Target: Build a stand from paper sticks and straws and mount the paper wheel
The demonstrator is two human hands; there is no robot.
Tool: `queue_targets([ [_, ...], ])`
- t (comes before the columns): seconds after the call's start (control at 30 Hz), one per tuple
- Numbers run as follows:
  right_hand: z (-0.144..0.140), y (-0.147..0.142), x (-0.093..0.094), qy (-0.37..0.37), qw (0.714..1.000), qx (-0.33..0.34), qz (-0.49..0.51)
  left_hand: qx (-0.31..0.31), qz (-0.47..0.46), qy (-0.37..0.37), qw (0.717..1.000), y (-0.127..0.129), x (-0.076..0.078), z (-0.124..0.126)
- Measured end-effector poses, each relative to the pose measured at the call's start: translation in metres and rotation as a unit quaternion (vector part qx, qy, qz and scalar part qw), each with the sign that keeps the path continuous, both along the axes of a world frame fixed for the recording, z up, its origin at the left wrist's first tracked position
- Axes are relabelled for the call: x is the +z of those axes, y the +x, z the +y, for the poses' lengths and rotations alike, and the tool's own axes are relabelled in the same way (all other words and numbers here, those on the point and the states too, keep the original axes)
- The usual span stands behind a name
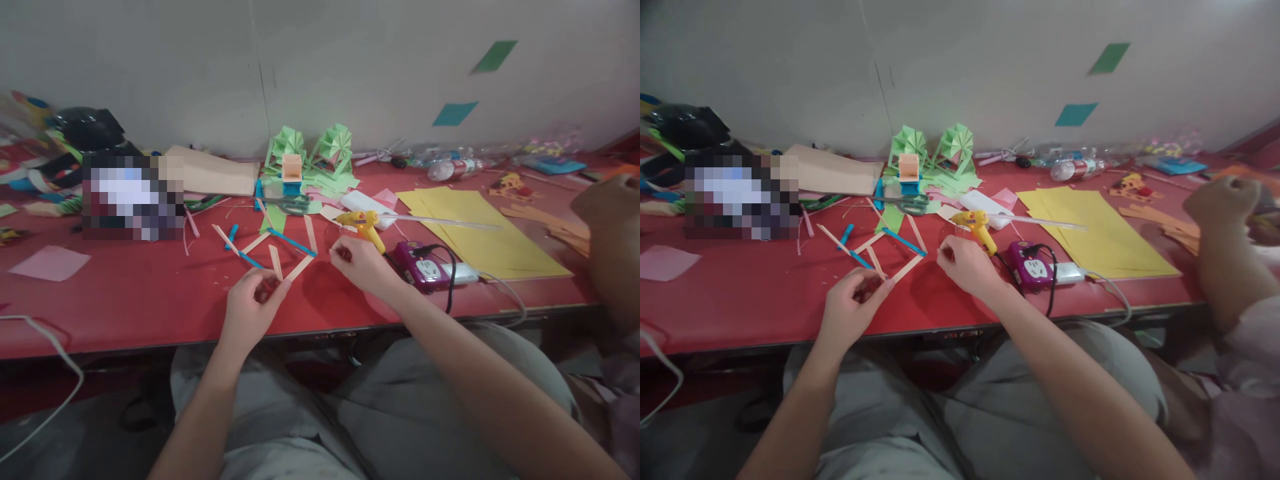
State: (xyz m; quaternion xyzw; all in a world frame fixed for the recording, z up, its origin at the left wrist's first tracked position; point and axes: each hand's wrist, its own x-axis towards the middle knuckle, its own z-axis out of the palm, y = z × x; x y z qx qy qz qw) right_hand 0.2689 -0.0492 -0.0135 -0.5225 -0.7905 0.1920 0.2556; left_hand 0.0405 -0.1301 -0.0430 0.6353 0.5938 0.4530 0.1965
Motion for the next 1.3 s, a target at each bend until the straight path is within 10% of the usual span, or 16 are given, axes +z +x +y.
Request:
queue_targets([
  [0.63, 0.008, 0.004, 0.015, 0.062, 0.994, -0.086, -0.009, -0.092, 0.119, 0.027, 0.988, 0.003, -0.001, -0.009],
  [0.87, 0.007, 0.009, 0.013, 0.094, 0.994, -0.016, 0.048, -0.096, 0.122, 0.027, 0.987, 0.004, -0.001, -0.009],
  [1.3, 0.004, 0.007, 0.021, 0.021, 0.998, -0.046, -0.023, -0.102, 0.116, 0.038, 0.987, 0.002, 0.001, -0.010],
])
